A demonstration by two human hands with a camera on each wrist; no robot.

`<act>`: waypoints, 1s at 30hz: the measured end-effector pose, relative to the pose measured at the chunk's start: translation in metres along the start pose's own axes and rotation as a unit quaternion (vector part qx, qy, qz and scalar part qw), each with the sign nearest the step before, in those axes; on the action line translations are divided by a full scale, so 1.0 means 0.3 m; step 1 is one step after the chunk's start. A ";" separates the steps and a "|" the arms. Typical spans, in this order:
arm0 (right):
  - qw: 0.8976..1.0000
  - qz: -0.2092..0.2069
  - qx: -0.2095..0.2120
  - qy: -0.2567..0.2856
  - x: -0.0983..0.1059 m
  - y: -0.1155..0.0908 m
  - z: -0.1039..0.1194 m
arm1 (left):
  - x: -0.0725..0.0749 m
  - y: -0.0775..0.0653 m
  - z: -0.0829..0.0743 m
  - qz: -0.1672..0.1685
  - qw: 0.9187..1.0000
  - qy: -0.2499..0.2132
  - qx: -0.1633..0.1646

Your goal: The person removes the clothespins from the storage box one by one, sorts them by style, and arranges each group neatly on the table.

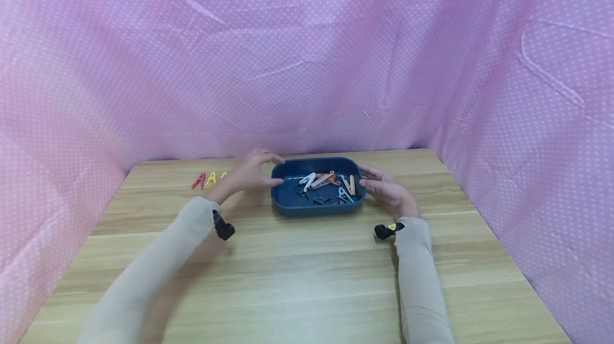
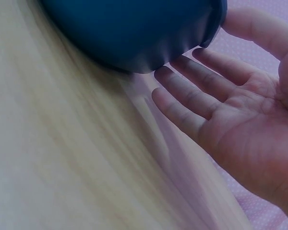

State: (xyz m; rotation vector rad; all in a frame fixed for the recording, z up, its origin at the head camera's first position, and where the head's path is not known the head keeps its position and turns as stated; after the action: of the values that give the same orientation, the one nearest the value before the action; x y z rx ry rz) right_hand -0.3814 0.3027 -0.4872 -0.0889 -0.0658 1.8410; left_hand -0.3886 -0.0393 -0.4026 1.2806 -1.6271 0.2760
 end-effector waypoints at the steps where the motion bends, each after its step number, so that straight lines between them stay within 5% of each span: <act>1: 1.000 0.000 -0.001 0.000 -0.001 0.000 0.000 | -0.022 0.007 -0.022 0.013 1.000 -0.001 -0.008; 7: 1.000 -0.002 -0.002 0.003 -0.002 0.004 -0.004 | -0.152 0.033 -0.127 0.093 0.995 -0.006 -0.045; 13: 1.000 -0.004 -0.002 -0.001 0.007 0.004 -0.009 | -0.253 0.047 -0.187 0.136 0.986 0.024 -0.092; 30: 1.000 -0.005 -0.004 -0.004 0.014 0.010 -0.014 | -0.414 0.087 -0.230 0.176 0.978 0.067 -0.094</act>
State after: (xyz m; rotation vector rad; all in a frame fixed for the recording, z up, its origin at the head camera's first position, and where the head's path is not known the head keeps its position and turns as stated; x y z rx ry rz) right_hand -0.3849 0.3061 -0.4918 -0.0869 -0.0789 1.8320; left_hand -0.3802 0.0932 -0.4595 0.8104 -1.7140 0.4044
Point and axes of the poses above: each hand's wrist, its own y-axis towards the middle knuckle, its own x-axis out of the back of the hand, z = x × y, the point moved 7 cm from there along y, towards the middle knuckle, and after that the axes turned 14 degrees about -z, right-handed, at the moved point
